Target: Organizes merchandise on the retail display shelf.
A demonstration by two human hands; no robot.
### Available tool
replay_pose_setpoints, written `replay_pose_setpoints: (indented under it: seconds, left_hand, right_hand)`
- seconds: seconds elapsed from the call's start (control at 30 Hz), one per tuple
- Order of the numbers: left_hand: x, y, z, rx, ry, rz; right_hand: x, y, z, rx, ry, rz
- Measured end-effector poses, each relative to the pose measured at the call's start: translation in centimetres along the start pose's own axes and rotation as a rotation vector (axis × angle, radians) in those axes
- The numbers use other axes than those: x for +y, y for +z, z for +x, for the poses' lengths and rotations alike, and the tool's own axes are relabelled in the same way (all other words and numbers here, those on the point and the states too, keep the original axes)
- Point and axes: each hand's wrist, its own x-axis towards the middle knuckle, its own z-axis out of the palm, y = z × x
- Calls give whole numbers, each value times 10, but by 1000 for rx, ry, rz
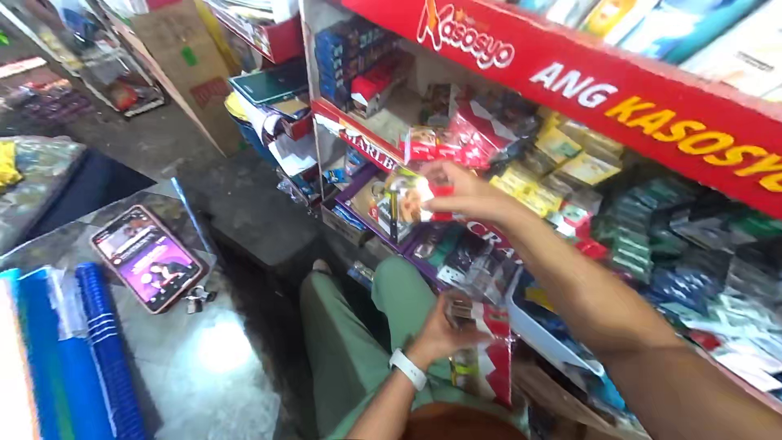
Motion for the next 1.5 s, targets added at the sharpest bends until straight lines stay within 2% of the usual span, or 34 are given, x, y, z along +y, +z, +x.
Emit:
replay_pose_setpoints:
  seconds: [0.1, 0.2, 0.33, 0.4, 0.47, 0.53, 0.63, 0.7, 0.87, 1.0, 1.2, 1.27, 1.33, 1.4, 1.43, 1.5]
  left_hand:
    - [0, -7, 3, 10, -2, -6]
    - [2, -17, 4, 47, -33, 6]
    - [3, -30, 6, 114, -58, -26]
    - [5, -35, 7, 143, -76, -56]
    - [11, -39, 10, 151, -93, -93]
    - [13, -43, 11, 159, -116, -115]
    - [13, -47, 9, 179, -114, -144]
    - [17, -48, 6, 201, -125, -150]
    - [20, -50, 4, 216, -129, -171]
    - [18, -50, 3, 214, -134, -220]
    - [13, -45, 4, 174, -110, -202]
    - [12, -43, 3, 174, -107, -192]
    - [10, -42, 4, 169, -123, -169]
    - [5, -43, 7, 162, -136, -151]
    - [2, -45, 8, 174, -123, -150]
    - [-2, -48, 7, 269, -89, -181]
  right_hand:
    - [-39, -22, 82, 121, -139, -266]
    - [-61, -30, 170, 157, -127, -484]
    - [-58, -20, 271, 134, -29, -602]
    - [-42, -5, 302, 222, -29, -610]
    - [-30, 18, 314, 386, 40, -573]
    - [-23, 42, 318, 538, 191, -455]
    - [-14, 61, 332, 715, 359, -55]
    - [-5, 66, 343, 746, 345, 142]
    - [0, 59, 341, 699, 241, 327]
    - [9, 39, 352, 722, 76, 616]
    - [9, 7, 346, 729, 116, 971]
    - [7, 3, 340, 636, 117, 1068]
    - [-4, 9, 326, 695, 84, 909]
    - [-23, 18, 290, 702, 25, 701]
    - [-31, 22, 261, 628, -69, 566]
    - [-34, 32, 184, 330, -256, 218]
